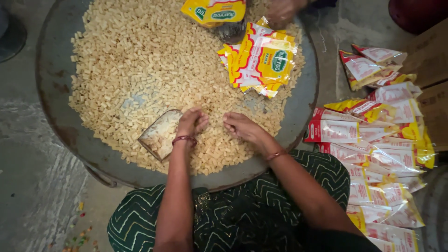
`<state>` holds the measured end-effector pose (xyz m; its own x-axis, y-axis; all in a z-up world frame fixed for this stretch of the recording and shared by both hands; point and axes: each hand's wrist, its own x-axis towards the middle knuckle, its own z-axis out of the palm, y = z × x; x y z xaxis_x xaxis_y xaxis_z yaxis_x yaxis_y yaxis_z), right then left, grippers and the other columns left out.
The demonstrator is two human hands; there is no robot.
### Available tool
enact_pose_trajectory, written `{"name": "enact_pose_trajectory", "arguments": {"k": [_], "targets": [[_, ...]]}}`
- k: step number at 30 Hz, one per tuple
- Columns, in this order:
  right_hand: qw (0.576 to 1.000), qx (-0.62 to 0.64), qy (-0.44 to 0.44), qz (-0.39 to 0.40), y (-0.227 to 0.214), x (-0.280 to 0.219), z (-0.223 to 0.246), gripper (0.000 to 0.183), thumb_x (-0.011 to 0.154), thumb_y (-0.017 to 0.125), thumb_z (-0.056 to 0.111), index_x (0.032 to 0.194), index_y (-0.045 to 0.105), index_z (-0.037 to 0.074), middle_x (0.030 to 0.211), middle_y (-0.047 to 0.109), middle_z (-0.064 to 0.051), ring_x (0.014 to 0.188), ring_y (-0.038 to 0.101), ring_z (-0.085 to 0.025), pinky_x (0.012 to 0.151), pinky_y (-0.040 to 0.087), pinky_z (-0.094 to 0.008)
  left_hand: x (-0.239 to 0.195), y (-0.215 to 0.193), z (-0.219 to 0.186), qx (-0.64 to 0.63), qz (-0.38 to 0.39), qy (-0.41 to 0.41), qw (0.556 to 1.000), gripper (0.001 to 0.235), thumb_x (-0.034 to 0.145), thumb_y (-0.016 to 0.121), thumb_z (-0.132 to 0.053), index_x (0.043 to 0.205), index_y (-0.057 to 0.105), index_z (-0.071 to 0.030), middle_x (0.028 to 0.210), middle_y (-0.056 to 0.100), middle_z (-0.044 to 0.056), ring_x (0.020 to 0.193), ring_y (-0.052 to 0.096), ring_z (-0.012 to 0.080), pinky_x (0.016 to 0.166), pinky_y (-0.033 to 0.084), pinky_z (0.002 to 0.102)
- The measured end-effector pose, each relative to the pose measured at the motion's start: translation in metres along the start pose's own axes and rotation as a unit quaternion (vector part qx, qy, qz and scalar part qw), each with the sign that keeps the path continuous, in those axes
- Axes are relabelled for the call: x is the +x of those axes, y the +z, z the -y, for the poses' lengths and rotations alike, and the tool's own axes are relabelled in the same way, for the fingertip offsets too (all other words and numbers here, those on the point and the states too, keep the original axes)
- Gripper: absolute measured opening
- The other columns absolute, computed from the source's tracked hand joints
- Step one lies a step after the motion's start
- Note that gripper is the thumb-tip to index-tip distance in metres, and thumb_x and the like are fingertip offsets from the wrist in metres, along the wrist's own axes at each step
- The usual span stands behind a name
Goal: The person fills plastic packets with snack pieces from a large metal tray using a scoop and by hand, placing the filled packets onto a pile on the floor.
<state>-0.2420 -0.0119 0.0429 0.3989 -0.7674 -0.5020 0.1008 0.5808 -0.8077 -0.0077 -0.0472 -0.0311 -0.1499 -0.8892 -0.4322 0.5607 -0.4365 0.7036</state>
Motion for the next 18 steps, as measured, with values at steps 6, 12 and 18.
{"name": "enact_pose_trajectory", "arguments": {"k": [6, 12, 18], "targets": [[0.992, 0.119, -0.011, 0.047, 0.012, -0.034, 0.016, 0.004, 0.102, 0.057, 0.02, 0.102, 0.056, 0.015, 0.079, 0.055, 0.004, 0.064, 0.048, -0.006, 0.057, 0.041, -0.021, -0.006, 0.013, 0.025, 0.032, 0.086, -0.092, 0.992, 0.025, 0.098, 0.067, -0.018, 0.119, 0.064, -0.004, 0.094, 0.067, 0.004, 0.08, 0.068, 0.0148, 0.077, 0.061, 0.03], [0.985, 0.161, -0.05, 0.025, 0.009, -0.032, 0.003, 0.007, 0.105, 0.056, 0.02, 0.108, 0.057, 0.014, 0.078, 0.053, 0.005, 0.063, 0.047, -0.005, 0.057, 0.041, -0.02, -0.038, 0.052, 0.018, 0.179, 0.144, -0.014, 0.973, 0.024, 0.096, 0.069, -0.018, 0.116, 0.071, -0.005, 0.093, 0.074, -0.001, 0.077, 0.066, 0.0066, 0.068, 0.054, 0.023], [0.992, 0.112, -0.061, -0.026, 0.019, -0.029, 0.0, 0.012, 0.106, 0.057, 0.026, 0.111, 0.053, 0.016, 0.077, 0.049, 0.006, 0.063, 0.044, -0.004, 0.054, 0.036, -0.017, -0.044, 0.059, 0.022, 0.231, 0.095, 0.073, 0.966, 0.019, 0.095, 0.071, -0.018, 0.11, 0.073, -0.007, 0.084, 0.072, -0.004, 0.069, 0.062, 0.0047, 0.057, 0.05, 0.021]]}}
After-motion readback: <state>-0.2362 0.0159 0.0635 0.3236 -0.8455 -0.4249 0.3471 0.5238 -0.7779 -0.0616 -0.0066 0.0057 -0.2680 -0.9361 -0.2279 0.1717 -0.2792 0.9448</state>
